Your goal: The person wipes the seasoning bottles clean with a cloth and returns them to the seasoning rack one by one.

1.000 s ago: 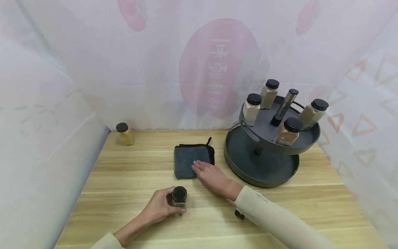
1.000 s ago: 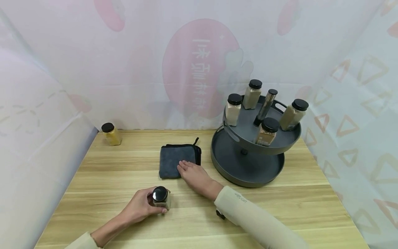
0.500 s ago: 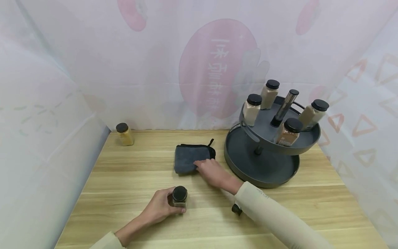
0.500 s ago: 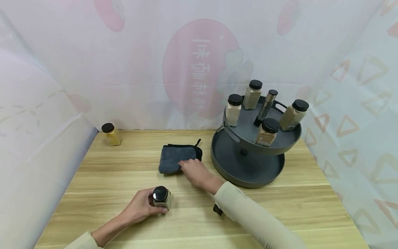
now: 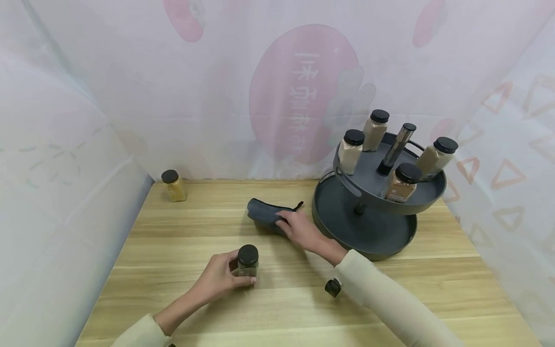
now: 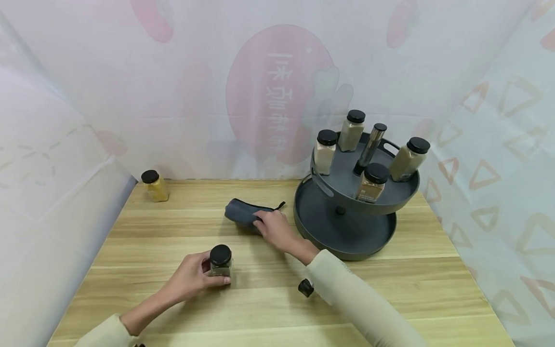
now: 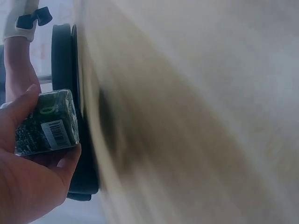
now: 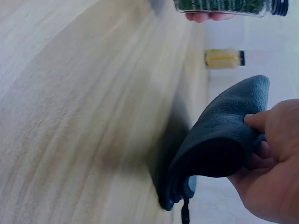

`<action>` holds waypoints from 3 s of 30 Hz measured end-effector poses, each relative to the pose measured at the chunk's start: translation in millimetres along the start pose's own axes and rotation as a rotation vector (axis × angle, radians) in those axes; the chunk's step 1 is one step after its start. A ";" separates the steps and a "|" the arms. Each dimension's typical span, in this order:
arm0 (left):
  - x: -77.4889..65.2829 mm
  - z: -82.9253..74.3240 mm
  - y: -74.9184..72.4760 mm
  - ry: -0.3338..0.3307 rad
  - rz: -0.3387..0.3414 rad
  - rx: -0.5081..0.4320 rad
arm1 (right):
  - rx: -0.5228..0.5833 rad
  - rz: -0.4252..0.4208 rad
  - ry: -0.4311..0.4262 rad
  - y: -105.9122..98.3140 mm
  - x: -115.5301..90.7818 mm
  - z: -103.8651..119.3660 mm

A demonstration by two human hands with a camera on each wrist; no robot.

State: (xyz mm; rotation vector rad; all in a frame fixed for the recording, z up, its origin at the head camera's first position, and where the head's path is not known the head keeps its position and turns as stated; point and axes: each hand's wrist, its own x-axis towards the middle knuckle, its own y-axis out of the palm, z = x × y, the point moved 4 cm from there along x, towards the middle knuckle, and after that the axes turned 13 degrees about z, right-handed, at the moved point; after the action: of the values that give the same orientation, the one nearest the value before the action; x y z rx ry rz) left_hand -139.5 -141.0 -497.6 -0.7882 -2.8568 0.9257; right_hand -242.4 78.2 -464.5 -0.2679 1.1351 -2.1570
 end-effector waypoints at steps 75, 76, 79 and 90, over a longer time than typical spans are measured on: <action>39.0 -124.6 -52.6 0.003 0.162 0.951 | 0.159 -0.704 -0.201 -2.6 -94.5 73.8; 39.3 -125.3 -52.4 -0.001 0.166 0.956 | 0.151 -0.694 -0.175 -0.7 -93.2 71.1; 40.4 -125.5 -51.7 -0.014 0.182 0.970 | 0.147 -0.661 -0.101 3.7 -91.9 65.7; 42.8 -123.2 -50.8 -0.016 0.190 0.946 | 0.148 -0.654 -0.155 -1.7 -95.7 72.6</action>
State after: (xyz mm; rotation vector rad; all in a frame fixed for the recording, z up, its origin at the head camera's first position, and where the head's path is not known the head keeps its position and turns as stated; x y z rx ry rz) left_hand -177.1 -89.3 -373.1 -0.8830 -1.9431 2.0311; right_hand -137.6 93.7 -407.7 -0.8157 0.8649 -2.7056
